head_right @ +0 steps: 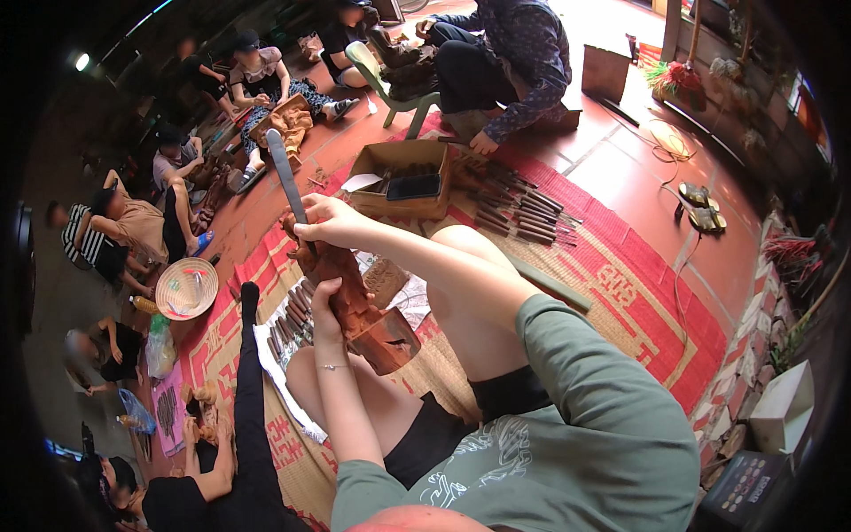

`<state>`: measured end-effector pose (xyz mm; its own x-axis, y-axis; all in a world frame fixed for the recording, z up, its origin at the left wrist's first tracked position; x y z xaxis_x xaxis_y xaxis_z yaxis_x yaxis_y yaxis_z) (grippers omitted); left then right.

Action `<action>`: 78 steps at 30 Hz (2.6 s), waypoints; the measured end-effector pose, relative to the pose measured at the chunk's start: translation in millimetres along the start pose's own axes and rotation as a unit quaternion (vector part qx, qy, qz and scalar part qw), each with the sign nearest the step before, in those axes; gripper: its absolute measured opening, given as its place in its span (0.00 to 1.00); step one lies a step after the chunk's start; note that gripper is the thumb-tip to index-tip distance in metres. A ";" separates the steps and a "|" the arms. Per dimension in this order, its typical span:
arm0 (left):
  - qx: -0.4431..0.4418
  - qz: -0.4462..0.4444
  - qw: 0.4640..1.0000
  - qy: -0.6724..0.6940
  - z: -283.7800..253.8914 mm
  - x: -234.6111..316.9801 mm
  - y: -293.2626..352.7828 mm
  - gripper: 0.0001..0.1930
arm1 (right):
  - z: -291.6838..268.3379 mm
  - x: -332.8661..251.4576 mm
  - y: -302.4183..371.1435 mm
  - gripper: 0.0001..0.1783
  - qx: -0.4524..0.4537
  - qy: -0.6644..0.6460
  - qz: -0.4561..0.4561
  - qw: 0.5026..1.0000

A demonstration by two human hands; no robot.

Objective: The person is sitting on a mat and carving a piece of reddish-brown wood using a knife. They hold the wood in their left hand and use the knife in their right hand to shape it. The person rotates the wood to work on different sides.

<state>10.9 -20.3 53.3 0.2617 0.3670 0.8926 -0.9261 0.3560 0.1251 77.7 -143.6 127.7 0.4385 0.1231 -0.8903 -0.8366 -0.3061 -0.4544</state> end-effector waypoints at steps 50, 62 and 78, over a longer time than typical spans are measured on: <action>-0.041 -0.016 0.998 0.053 35.1 -3.9 5.4 0.17 | -17.6 -11.4 18.4 0.17 0.066 0.120 -0.061 0.989; -0.049 0.001 0.998 0.043 35.8 3.5 12.6 0.18 | -12.7 -12.4 19.0 0.17 0.067 0.085 -0.058 0.992; -0.056 0.011 0.998 0.012 21.6 -4.0 3.5 0.21 | -15.8 -12.3 12.3 0.19 0.044 0.005 0.042 0.998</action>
<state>0.7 -39.1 59.5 0.2500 0.3950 0.8840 -0.8952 0.4422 0.0556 67.2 -163.9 133.6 0.3678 0.0906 -0.9255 -0.8961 -0.2312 -0.3788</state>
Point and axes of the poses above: each hand's wrist, its own y-axis away from the middle knuckle, its own z-axis out of the palm, x = y × z, the point moved 3 cm from there along -y, towards the middle knuckle, and after that the axes turned 2 degrees about z, right-handed, at the moved point
